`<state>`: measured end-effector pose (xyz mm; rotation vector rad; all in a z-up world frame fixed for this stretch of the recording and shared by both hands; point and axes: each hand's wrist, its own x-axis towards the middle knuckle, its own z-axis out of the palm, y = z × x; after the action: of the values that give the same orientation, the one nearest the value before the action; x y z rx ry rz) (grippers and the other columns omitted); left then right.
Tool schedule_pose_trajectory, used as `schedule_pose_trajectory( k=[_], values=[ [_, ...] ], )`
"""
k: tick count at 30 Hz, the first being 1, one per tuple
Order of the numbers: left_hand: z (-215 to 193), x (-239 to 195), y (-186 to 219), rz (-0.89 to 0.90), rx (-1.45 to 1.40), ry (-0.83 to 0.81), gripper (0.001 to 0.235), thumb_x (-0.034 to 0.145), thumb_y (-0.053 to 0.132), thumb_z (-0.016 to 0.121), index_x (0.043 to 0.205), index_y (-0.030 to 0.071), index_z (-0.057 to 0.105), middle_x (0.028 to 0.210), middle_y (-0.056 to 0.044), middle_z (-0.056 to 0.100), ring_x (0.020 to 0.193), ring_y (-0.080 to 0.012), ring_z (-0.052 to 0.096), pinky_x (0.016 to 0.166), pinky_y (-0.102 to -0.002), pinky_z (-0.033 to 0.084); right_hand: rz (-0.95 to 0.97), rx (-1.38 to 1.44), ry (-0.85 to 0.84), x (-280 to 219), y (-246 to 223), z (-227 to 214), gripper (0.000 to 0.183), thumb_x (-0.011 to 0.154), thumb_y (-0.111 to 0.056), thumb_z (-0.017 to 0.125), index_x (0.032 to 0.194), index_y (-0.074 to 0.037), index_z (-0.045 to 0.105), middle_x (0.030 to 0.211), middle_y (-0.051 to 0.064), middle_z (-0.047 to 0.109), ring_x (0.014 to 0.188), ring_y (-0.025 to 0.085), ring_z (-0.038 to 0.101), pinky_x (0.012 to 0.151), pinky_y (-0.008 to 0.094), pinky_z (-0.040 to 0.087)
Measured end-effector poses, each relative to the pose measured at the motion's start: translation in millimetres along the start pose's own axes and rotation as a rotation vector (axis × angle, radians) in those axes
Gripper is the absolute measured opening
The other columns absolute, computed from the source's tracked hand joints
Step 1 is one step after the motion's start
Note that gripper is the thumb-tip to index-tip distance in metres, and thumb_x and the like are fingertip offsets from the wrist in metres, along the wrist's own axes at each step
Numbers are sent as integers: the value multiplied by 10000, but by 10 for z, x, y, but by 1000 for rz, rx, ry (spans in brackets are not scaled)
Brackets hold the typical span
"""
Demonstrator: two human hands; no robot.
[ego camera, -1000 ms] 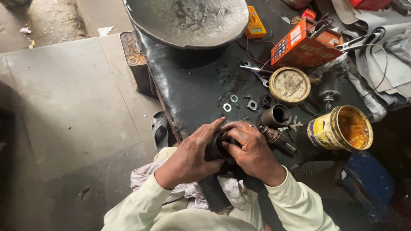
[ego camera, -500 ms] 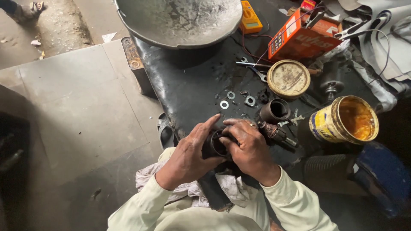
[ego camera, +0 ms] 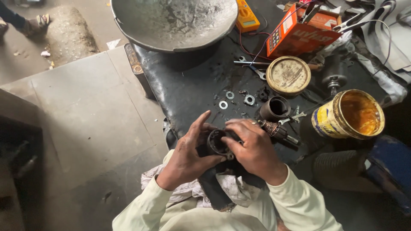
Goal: The person sits at a workbench and fits small metal components, including washers and a bushing, into a cylindrical starter motor housing by hand, pressing and seating the parts and turning the housing between fits. They pick parts one at a time from the bench and press them into place inside the housing.
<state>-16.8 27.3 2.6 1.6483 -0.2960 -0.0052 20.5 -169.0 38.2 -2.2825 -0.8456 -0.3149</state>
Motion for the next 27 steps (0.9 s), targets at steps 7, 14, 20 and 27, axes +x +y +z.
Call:
schedule_pose_trajectory(
  k=[7, 14, 20, 27],
  values=[
    [-17, -41, -175, -11, -267, 2, 1156, 725, -35, 875, 1630, 72, 163, 1369, -142, 560, 1297, -234, 610, 1104, -375, 488, 115, 59, 105, -64, -4, -195, 135, 857, -37, 749, 979, 14, 718, 1095, 146, 747, 1031, 298, 734, 893, 381, 559],
    [48, -71, -124, 46, -125, 38, 1144, 711, -17, 895, 1616, 60, 200, 1376, -157, 570, 1283, -247, 632, 1105, -379, 517, 34, 42, -99, 59, -102, -178, 156, 832, -111, 754, 941, 0, 754, 1165, 183, 730, 1102, 343, 690, 984, 444, 503],
    [127, -116, -176, 201, 217, 96, 1065, 691, 43, 898, 1579, 37, 310, 1363, -172, 616, 1227, -296, 663, 1048, -378, 552, 47, -305, -146, 33, -159, 25, 229, 775, -167, 770, 906, 18, 745, 1196, 221, 697, 1202, 390, 609, 1033, 506, 434],
    [119, -107, -164, 239, 251, 118, 1010, 710, 45, 867, 1568, 36, 336, 1365, -186, 610, 1229, -338, 653, 1038, -389, 545, 68, -338, -49, -27, -159, 137, 195, 817, -143, 725, 941, 7, 725, 1210, 213, 701, 1204, 379, 620, 1101, 547, 389]
  ],
)
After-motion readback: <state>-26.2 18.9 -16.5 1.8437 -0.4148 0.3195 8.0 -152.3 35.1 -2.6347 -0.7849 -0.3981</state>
